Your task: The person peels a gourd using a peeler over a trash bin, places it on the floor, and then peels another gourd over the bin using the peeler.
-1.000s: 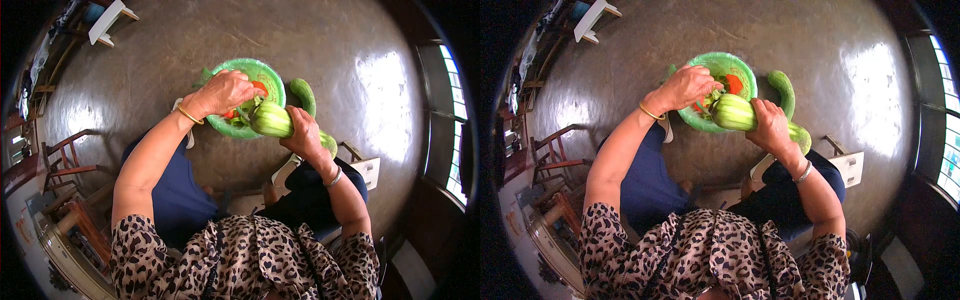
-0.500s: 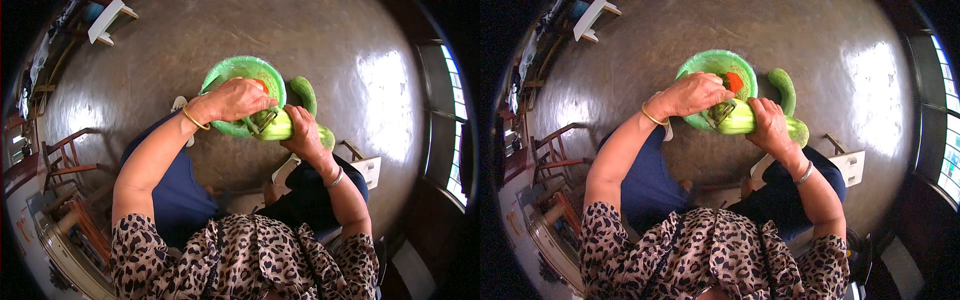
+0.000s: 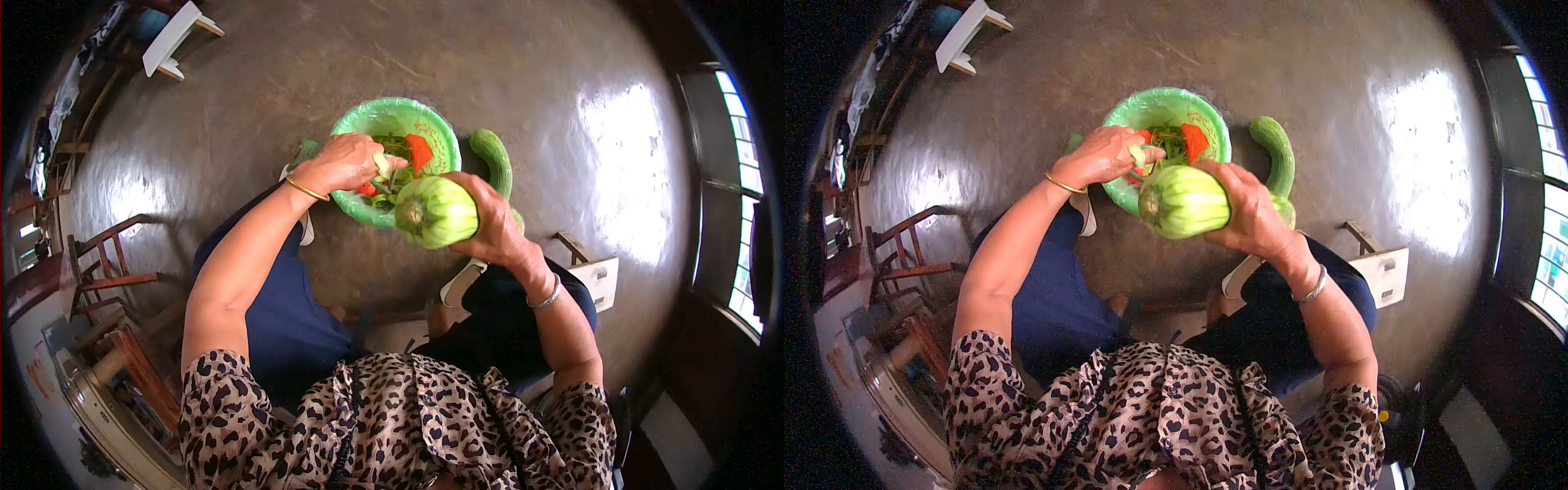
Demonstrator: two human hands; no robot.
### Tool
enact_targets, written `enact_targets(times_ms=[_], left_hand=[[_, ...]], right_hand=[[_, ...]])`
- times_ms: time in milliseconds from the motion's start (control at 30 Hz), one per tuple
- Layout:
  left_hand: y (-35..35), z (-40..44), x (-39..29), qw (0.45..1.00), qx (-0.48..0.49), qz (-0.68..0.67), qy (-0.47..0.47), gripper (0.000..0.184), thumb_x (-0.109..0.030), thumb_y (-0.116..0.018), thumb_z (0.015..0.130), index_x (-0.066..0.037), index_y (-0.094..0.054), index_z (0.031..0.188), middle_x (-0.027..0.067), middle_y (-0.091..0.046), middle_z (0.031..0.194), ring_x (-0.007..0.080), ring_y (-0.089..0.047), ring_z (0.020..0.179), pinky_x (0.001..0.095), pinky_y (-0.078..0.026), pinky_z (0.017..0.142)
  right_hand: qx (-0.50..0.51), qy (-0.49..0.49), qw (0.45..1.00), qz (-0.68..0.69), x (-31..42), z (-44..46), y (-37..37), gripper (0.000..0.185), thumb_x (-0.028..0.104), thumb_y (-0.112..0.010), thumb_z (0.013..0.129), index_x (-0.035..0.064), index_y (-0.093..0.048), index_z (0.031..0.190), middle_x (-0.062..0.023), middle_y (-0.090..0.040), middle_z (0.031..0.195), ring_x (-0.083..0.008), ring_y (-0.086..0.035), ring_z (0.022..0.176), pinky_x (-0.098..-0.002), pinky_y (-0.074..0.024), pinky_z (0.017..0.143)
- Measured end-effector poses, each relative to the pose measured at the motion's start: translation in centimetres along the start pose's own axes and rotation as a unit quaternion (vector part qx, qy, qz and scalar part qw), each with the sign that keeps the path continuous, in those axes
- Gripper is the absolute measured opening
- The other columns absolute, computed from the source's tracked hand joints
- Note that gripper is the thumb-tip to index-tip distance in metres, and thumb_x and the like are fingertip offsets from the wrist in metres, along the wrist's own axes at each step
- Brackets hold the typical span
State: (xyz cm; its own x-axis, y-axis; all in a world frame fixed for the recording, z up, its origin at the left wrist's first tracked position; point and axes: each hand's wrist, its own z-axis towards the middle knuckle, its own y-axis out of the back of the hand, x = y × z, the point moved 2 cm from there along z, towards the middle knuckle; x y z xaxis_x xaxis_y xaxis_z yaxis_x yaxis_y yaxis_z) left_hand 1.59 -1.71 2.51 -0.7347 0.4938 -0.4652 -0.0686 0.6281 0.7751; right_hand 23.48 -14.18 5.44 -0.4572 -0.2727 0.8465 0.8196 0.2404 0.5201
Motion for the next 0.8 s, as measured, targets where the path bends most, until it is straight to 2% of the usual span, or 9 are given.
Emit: enact_targets(times_ms=[67, 167, 267, 433, 500, 567, 600, 767, 800], left_hand=[[0.1, 0.0, 0.2, 0.998, -0.035, 0.022, -0.048, 0.053, -0.055, -0.057, 0.087, -0.002, -0.062, 0.089, 0.0205, -0.063, 0.087, 0.038, -0.061, 0.086, 0.0463, -0.047, 0.074], [1.0, 0.3, -0.4, 1.0, 0.029, 0.006, 0.001, 0.058, -0.057, -0.066, 0.079, -0.001, -0.06, 0.094, 0.0208, -0.064, 0.088, 0.0344, -0.063, 0.087, 0.0433, -0.048, 0.075], [0.8, 0.3, 0.1, 0.991, 0.015, -0.134, -0.002, 0.052, -0.041, -0.081, 0.07, -0.001, -0.057, 0.095, 0.0142, -0.065, 0.086, 0.0237, -0.063, 0.085, 0.0371, -0.048, 0.074], [0.5, 0.4, -0.4, 0.98, 0.017, -0.191, -0.049, 0.048, -0.025, -0.084, 0.066, -0.002, -0.052, 0.094, 0.0102, -0.066, 0.082, 0.0229, -0.063, 0.077, 0.0359, -0.048, 0.068], [0.5, 0.5, -0.6, 0.987, 0.053, -0.151, -0.025, 0.048, -0.024, -0.082, 0.065, 0.002, -0.055, 0.094, 0.0183, -0.064, 0.091, 0.0311, -0.064, 0.082, 0.0401, -0.05, 0.073], [-4.0, 0.6, 2.2, 0.991, -0.061, 0.114, 0.023, 0.039, -0.015, -0.077, 0.066, 0.002, -0.057, 0.095, 0.0192, -0.065, 0.09, 0.0339, -0.066, 0.083, 0.0431, -0.052, 0.072], [-3.7, -0.1, 1.5, 0.986, -0.084, 0.143, -0.024, 0.032, -0.009, -0.07, 0.068, 0.002, -0.058, 0.096, 0.0206, -0.066, 0.087, 0.036, -0.067, 0.086, 0.0458, -0.054, 0.071], [-1.6, 0.3, 0.9, 0.992, -0.097, 0.085, 0.001, 0.026, -0.014, -0.071, 0.071, 0.0, -0.058, 0.09, 0.0184, -0.065, 0.081, 0.033, -0.066, 0.08, 0.0422, -0.052, 0.072], [-1.0, 0.4, 0.6, 0.997, -0.049, -0.064, -0.015, 0.027, -0.014, -0.072, 0.074, -0.001, -0.056, 0.091, 0.012, -0.063, 0.08, 0.0243, -0.063, 0.077, 0.0383, -0.051, 0.07]], right_hand=[[0.009, -0.005, 1.0, 0.025, 0.4, 0.0, -0.2, 0.083, 0.007, -0.081, 0.055, 0.0059, -0.046, 0.13, -0.0165, -0.061, 0.108, -0.0378, -0.058, 0.103, -0.0427, -0.0481, 0.089], [0.02, 0.029, 0.998, 0.048, 0.9, -0.3, -0.4, 0.089, 0.008, -0.08, 0.058, 0.0072, -0.04, 0.138, -0.0174, -0.061, 0.11, -0.0387, -0.058, 0.106, -0.0436, -0.0473, 0.092], [0.064, 0.031, 0.997, -0.008, 1.4, -0.2, -0.4, 0.091, 0.009, -0.078, 0.06, 0.0067, -0.035, 0.141, -0.0196, -0.06, 0.11, -0.0402, -0.058, 0.105, -0.0453, -0.0468, 0.093], [0.062, 0.022, 0.998, -0.022, 1.1, -0.4, -0.6, 0.087, 0.009, -0.078, 0.059, 0.0052, -0.039, 0.136, -0.0201, -0.061, 0.109, -0.0408, -0.058, 0.104, -0.0456, -0.0471, 0.092], [0.065, 0.01, 0.998, -0.014, 0.9, -0.4, -0.6, 0.085, 0.009, -0.078, 0.058, 0.0047, -0.039, 0.134, -0.0202, -0.061, 0.109, -0.0409, -0.058, 0.104, -0.0456, -0.0473, 0.091], [0.064, 0.004, 0.998, 0.002, 1.1, -0.2, -0.6, 0.084, 0.009, -0.078, 0.058, 0.004, -0.04, 0.133, -0.0201, -0.061, 0.108, -0.0409, -0.058, 0.103, -0.0454, -0.0477, 0.09], [0.07, 0.011, 0.997, 0.0, 1.2, 0.1, -0.5, 0.084, 0.009, -0.078, 0.058, 0.004, -0.04, 0.133, -0.0201, -0.061, 0.108, -0.0409, -0.058, 0.103, -0.0454, -0.0477, 0.09], [0.086, -0.001, 0.996, -0.005, 0.8, -0.6, -0.7, 0.101, 0.012, -0.085, 0.054, 0.0054, -0.034, 0.141, -0.0201, -0.058, 0.116, -0.0404, -0.057, 0.109, -0.0438, -0.0467, 0.094], [0.082, -0.002, 0.997, -0.006, 0.8, -0.6, -0.7, 0.101, 0.012, -0.085, 0.054, 0.0054, -0.034, 0.141, -0.0201, -0.058, 0.116, -0.0404, -0.057, 0.109, -0.0438, -0.0467, 0.094]])
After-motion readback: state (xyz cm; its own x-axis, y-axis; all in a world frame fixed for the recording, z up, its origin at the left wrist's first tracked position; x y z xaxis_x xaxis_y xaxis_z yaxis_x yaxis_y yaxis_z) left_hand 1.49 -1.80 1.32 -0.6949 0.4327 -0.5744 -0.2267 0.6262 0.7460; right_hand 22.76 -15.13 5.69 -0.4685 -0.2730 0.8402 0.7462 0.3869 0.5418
